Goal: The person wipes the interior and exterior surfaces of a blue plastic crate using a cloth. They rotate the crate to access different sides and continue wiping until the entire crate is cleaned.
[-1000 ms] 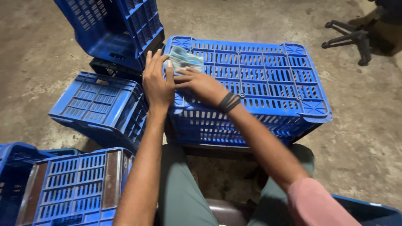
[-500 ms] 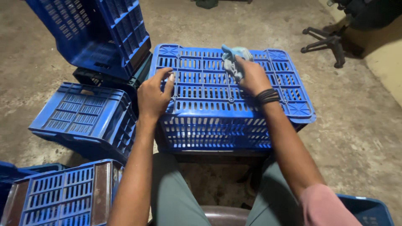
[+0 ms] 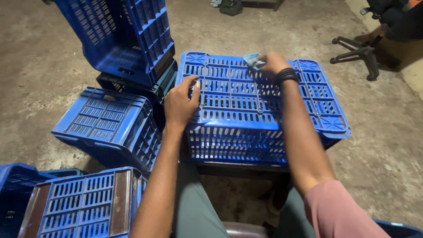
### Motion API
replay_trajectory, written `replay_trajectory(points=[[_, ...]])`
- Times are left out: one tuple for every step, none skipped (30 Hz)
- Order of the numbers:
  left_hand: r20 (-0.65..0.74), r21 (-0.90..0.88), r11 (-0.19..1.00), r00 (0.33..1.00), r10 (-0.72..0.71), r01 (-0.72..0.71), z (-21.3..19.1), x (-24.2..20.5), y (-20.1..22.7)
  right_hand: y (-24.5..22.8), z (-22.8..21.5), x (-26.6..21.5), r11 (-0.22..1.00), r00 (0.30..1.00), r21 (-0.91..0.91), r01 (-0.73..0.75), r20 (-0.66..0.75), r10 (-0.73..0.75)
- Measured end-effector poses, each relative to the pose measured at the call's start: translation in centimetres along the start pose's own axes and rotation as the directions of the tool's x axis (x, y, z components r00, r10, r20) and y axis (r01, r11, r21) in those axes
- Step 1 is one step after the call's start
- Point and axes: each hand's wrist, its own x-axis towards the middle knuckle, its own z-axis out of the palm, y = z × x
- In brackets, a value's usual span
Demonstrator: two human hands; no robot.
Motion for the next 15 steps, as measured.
replay_trajectory(points=[[-0.005,0.009,1.0,1.0,0.013,-0.013,-0.1,0.0,-0.1,-0.7,0.9,0.6,0.997,0.995,-0.001,0.082,-0.059,-0.082],[-0.009,0.01,1.0,1.0,0.025,-0.025,0.1,0.0,0.0,-1.6,2.4,0.9,0.988,0.98,-0.026,0.15,-0.132,-0.152],[-0.021,0.005,1.0,0.999,0.024,-0.024,0.2,-0.1,0.0,-3.5,4.8,1.6,0.975,0.954,-0.055,0.215,-0.201,-0.222],[-0.03,0.001,1.0,0.999,0.026,-0.026,0.2,-0.1,0.0,-5.6,7.5,1.9,0.997,0.982,0.038,0.07,-0.179,-0.062],[-0.04,-0.003,1.0,0.999,0.027,-0.027,0.3,0.0,0.0,-7.5,9.3,2.2,0.966,0.956,0.043,0.254,-0.16,-0.244],[-0.036,0.002,1.0,0.999,0.017,-0.017,0.3,-0.1,0.0,-9.2,11.2,1.7,0.942,0.941,0.1,0.321,-0.142,-0.306],[-0.032,0.008,1.0,0.999,0.007,-0.006,0.3,-0.1,0.0,-11.2,12.7,1.5,0.881,0.877,0.057,0.47,-0.146,-0.458],[-0.029,0.015,1.0,1.0,-0.002,0.002,0.2,-0.1,0.0,-12.8,13.4,1.4,0.794,0.787,0.016,0.608,-0.143,-0.6],[-0.029,0.013,1.0,1.0,-0.008,0.008,0.1,0.0,0.0,-13.6,13.1,1.3,0.787,0.781,0.003,0.617,-0.125,-0.612],[-0.027,0.009,1.0,0.999,-0.017,0.017,0.1,0.0,0.0,-14.2,12.4,1.0,0.78,0.775,-0.008,0.626,-0.103,-0.623],[-0.025,0.005,1.0,0.999,-0.026,0.026,0.0,0.0,0.0,-14.6,11.6,0.6,0.773,0.77,-0.02,0.634,-0.081,-0.633],[-0.023,0.004,0.999,0.999,-0.032,0.032,0.2,-0.1,0.0,-14.5,10.4,0.2,0.768,0.766,-0.022,0.64,-0.051,-0.641],[-0.022,0.004,0.999,0.999,-0.037,0.037,0.2,-0.1,0.0,-13.8,8.6,-0.3,0.762,0.762,-0.023,0.647,-0.021,-0.647],[-0.02,0.006,0.999,0.999,-0.039,0.04,0.2,-0.1,-0.1,-13.2,7.0,-0.9,0.756,0.756,-0.024,0.654,0.005,-0.654],[-0.022,0.006,0.999,0.999,-0.032,0.032,0.2,-0.1,-0.1,-12.5,5.4,-1.5,0.686,0.686,-0.072,0.724,-0.027,-0.727]])
